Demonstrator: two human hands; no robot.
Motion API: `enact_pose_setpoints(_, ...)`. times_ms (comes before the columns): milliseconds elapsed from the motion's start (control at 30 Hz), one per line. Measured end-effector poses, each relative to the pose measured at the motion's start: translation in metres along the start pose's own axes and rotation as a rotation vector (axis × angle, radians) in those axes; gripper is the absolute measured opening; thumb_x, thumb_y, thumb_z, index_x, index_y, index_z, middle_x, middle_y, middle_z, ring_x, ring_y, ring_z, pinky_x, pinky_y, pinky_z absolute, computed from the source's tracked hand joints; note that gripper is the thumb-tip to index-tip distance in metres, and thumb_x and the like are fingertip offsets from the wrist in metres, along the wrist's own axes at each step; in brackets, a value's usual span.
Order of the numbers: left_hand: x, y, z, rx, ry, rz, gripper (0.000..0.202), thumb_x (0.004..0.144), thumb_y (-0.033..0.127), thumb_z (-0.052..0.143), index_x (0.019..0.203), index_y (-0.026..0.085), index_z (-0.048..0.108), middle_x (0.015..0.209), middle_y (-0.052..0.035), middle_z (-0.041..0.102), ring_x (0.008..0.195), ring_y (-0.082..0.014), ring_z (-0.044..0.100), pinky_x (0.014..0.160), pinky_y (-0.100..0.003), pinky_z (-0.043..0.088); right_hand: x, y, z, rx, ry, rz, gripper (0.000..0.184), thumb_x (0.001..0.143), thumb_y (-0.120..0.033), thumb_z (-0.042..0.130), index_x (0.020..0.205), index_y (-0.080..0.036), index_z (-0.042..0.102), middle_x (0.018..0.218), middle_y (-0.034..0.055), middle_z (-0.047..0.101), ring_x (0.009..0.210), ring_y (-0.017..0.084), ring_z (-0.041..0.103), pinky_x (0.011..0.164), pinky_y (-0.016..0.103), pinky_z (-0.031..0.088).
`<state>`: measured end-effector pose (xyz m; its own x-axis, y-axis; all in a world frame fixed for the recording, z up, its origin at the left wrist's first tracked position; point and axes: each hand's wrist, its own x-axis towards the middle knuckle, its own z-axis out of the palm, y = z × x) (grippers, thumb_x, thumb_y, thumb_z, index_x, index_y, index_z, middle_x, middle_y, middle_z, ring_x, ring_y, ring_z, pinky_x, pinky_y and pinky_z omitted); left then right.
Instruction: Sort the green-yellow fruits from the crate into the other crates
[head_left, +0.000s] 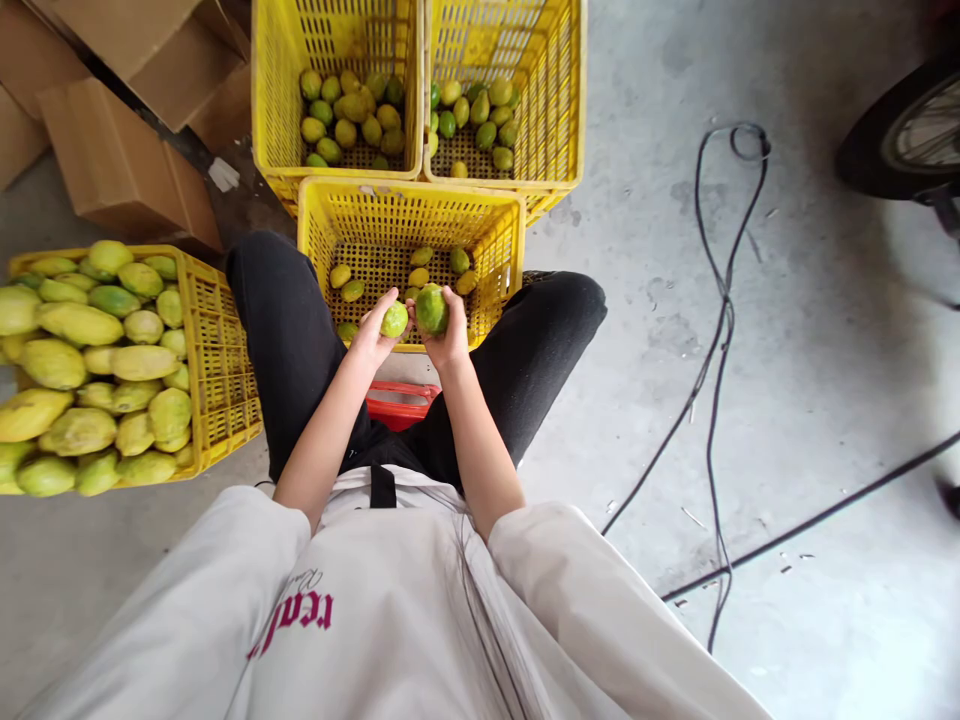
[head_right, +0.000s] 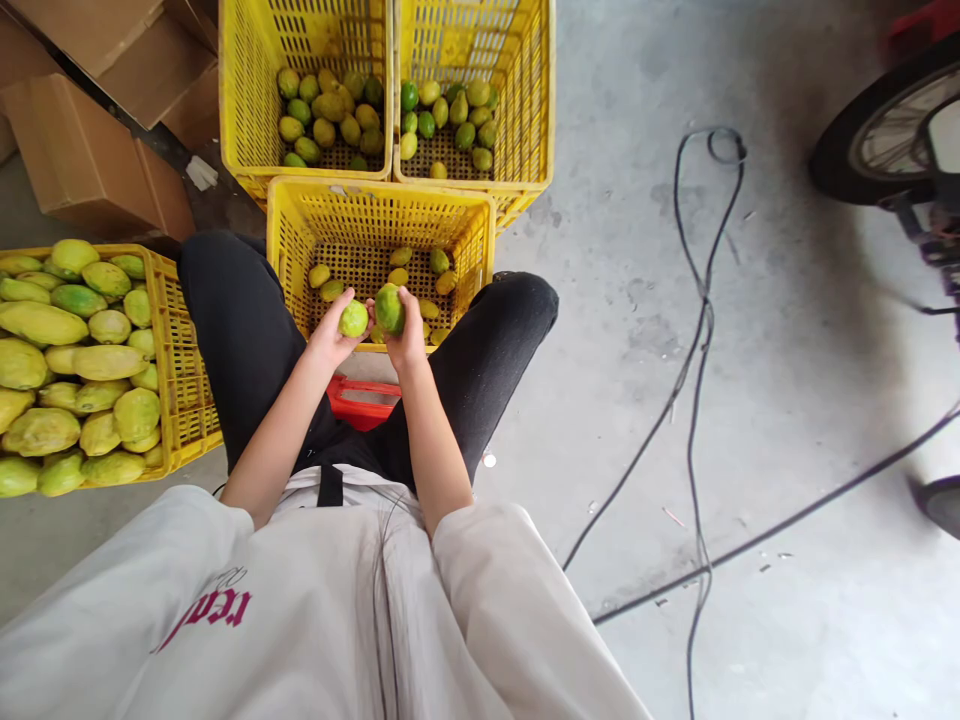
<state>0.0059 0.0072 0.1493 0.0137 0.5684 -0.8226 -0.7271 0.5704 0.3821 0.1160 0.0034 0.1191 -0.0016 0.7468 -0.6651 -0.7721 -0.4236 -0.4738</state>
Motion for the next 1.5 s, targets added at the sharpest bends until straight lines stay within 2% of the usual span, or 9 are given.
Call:
enact_pose_setpoints(100, 0.001, -0.002, -0.001, -0.027, -0.017, 0.019, 0.021, 0.098, 0.021, 0.074, 0.081, 0.019, 0.062, 0.074, 0.0011, 0.07, 0.065, -0.0093, 0.069, 0.074, -0.021, 0.06, 0.001, -0.005, -0.001, 0.041, 0.027, 0.029, 0.036, 0.101, -0.055, 0.05, 0.1, -0.025, 0.07, 0.079, 0.0029, 0.074, 0.099, 0.024, 0.082, 0.076, 0.035, 0.072)
enact_pose_setpoints(233, 0.011, -0.002, -0.012, -0.105, 0.053, 0.071, 0.015, 0.096, 0.034, 0.074, 0.093, 0.022, 0.065, 0.076, 0.0015, 0.067, 0.076, -0.0144, 0.07, 0.082, -0.028, 0.064, 0.004, -0.006, -0.002, 0.04, 0.073, 0.03, 0.042, 0.105, -0.05, 0.039, 0.115, -0.024, 0.071, 0.08, 0.0046, 0.077, 0.096, 0.024, 0.081, 0.07, 0.032, 0.069)
enact_pose_setpoints(367, 0.022, 0.0, -0.021, -0.105, 0.165, 0.094, 0.012, 0.099, 0.037, 0.066, 0.095, 0.025, 0.067, 0.08, -0.0008, 0.068, 0.084, -0.0178, 0.07, 0.086, -0.029, 0.064, 0.006, -0.001, -0.003, -0.007, 0.027, 0.023, 0.037, 0.106, -0.052, 0.048, 0.121, -0.025, 0.069, 0.088, 0.0029, 0.079, 0.085, 0.021, 0.08, 0.065, 0.029, 0.066)
enact_pose_setpoints(567, 0.023, 0.001, -0.017, -0.057, 0.142, 0.045, 0.02, 0.104, 0.037, 0.059, 0.089, 0.025, 0.063, 0.075, -0.0008, 0.068, 0.072, -0.015, 0.071, 0.074, -0.024, 0.062, 0.003, 0.001, -0.001, -0.024, 0.006, -0.008, 0.03, 0.109, -0.047, 0.047, 0.118, -0.029, 0.069, 0.082, -0.0033, 0.071, 0.087, 0.016, 0.08, 0.064, 0.022, 0.063)
enact_pose_setpoints(800, 0.019, -0.003, -0.012, -0.018, 0.095, 0.073, 0.011, 0.096, 0.028, 0.076, 0.095, 0.022, 0.067, 0.077, 0.0016, 0.07, 0.072, -0.0133, 0.073, 0.076, -0.023, 0.062, -0.001, 0.003, -0.002, -0.11, 0.054, -0.034, 0.02, 0.095, -0.038, 0.073, 0.109, -0.027, 0.066, 0.086, -0.0037, 0.072, 0.081, 0.015, 0.079, 0.057, 0.019, 0.06)
enact_pose_setpoints(933, 0.016, -0.005, -0.011, -0.002, 0.069, 0.054, 0.011, 0.094, 0.022, 0.077, 0.095, 0.021, 0.067, 0.074, 0.0019, 0.069, 0.065, -0.0118, 0.07, 0.071, -0.022, 0.061, -0.005, -0.002, 0.0, -0.066, 0.053, -0.007, 0.021, 0.1, -0.044, 0.06, 0.099, -0.024, 0.066, 0.08, -0.0007, 0.074, 0.078, 0.017, 0.079, 0.064, 0.025, 0.065)
enact_pose_setpoints(1100, 0.012, -0.003, -0.011, -0.022, 0.076, -0.012, 0.017, 0.099, 0.037, 0.068, 0.1, 0.02, 0.068, 0.072, -0.0016, 0.069, 0.064, -0.0151, 0.071, 0.068, -0.024, 0.062, -0.007, -0.007, 0.005, 0.027, 0.082, 0.034, 0.035, 0.107, -0.041, 0.042, 0.094, -0.022, 0.068, 0.075, 0.0012, 0.073, 0.071, 0.015, 0.075, 0.064, 0.024, 0.064)
enact_pose_setpoints(1267, 0.017, -0.001, -0.014, 0.017, 0.085, 0.036, 0.022, 0.097, 0.043, 0.068, 0.103, 0.022, 0.071, 0.079, -0.0034, 0.072, 0.067, -0.0152, 0.07, 0.055, -0.019, 0.051, -0.01, -0.007, 0.008, 0.083, 0.117, 0.027, 0.024, 0.104, -0.035, 0.045, 0.104, -0.024, 0.067, 0.073, -0.0033, 0.068, 0.088, 0.019, 0.081, 0.079, 0.031, 0.069)
enact_pose_setpoints(1500, 0.012, 0.004, -0.01, 0.031, 0.044, 0.021, 0.03, 0.105, 0.043, 0.049, 0.108, 0.024, 0.073, 0.075, -0.0027, 0.071, 0.063, -0.0146, 0.069, 0.058, -0.02, 0.055, -0.005, -0.001, 0.002, -0.013, 0.084, -0.044, 0.02, 0.099, -0.047, 0.063, 0.105, -0.028, 0.063, 0.084, -0.0053, 0.069, 0.09, 0.017, 0.081, 0.08, 0.03, 0.068)
